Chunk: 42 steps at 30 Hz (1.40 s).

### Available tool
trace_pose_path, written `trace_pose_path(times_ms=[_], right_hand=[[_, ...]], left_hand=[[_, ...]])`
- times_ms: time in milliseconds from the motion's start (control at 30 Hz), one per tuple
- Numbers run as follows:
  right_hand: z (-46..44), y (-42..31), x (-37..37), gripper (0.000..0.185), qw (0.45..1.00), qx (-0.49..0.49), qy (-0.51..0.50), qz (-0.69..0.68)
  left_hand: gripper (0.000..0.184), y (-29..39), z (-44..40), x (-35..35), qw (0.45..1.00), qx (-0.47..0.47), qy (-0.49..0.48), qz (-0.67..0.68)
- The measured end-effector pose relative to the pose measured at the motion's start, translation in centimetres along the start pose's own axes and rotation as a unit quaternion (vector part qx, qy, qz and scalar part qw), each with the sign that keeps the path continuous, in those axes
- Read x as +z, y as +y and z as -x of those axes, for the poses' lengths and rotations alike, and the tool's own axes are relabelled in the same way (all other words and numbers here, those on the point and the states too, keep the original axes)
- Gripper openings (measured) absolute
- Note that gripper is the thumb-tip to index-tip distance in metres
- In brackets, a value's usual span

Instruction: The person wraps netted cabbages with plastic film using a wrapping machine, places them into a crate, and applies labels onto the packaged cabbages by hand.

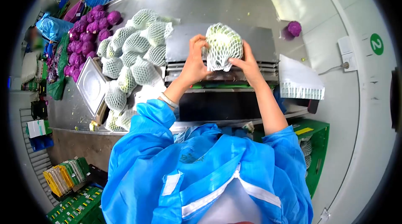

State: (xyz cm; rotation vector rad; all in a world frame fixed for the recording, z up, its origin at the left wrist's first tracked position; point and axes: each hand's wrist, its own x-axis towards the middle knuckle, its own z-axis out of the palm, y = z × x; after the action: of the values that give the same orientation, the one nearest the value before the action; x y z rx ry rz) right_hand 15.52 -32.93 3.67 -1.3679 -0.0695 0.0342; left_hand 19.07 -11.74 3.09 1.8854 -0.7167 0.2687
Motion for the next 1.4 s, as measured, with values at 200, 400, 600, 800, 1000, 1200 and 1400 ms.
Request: trace_pose_path(times_ms=[200,400,600,800,1000,1200,1400], right_hand=[[-3.5,2.0,-4.3,0.077,0.937,0.013,-0.031,0.348],[2.8,-0.9,-8.9,0.062,0.869,-0.034,0.127,0.477],[6.1,1.9,-9.0,0.039,0.645,0.000,0.155,0.748],[6.1,1.3,-11.0,0.022,0.936,0.163,0.041,0.310],[5.4,-7.0,-9.0,0.012,0.967,0.010,-0.061,-0.247],[-8.7,-1.3,-5.7,0.020,0.917,-0.103,0.152,0.354],[-8.9,5.8,-6.7,0.036,0.972,0.083,0.093,0.199]], left_hand=[[0.079,-3.6,-2.5,1.9,0.993,-0.052,-0.093,-0.044],[0.056,-1.4,0.5,-5.7,0.963,-0.263,-0.032,-0.050],[0.033,-4.1,7.4,-3.1,0.904,-0.211,-0.035,-0.371],[0.022,-3.1,6.3,-4.9,0.878,-0.460,-0.129,0.025],[0.015,3.1,-0.8,-12.3,0.820,-0.273,-0.135,0.484],[0.020,-9.0,-7.2,-0.7,0.952,-0.217,0.121,0.177],[0.052,-10.4,-3.6,1.9,0.879,-0.362,-0.023,0.310]])
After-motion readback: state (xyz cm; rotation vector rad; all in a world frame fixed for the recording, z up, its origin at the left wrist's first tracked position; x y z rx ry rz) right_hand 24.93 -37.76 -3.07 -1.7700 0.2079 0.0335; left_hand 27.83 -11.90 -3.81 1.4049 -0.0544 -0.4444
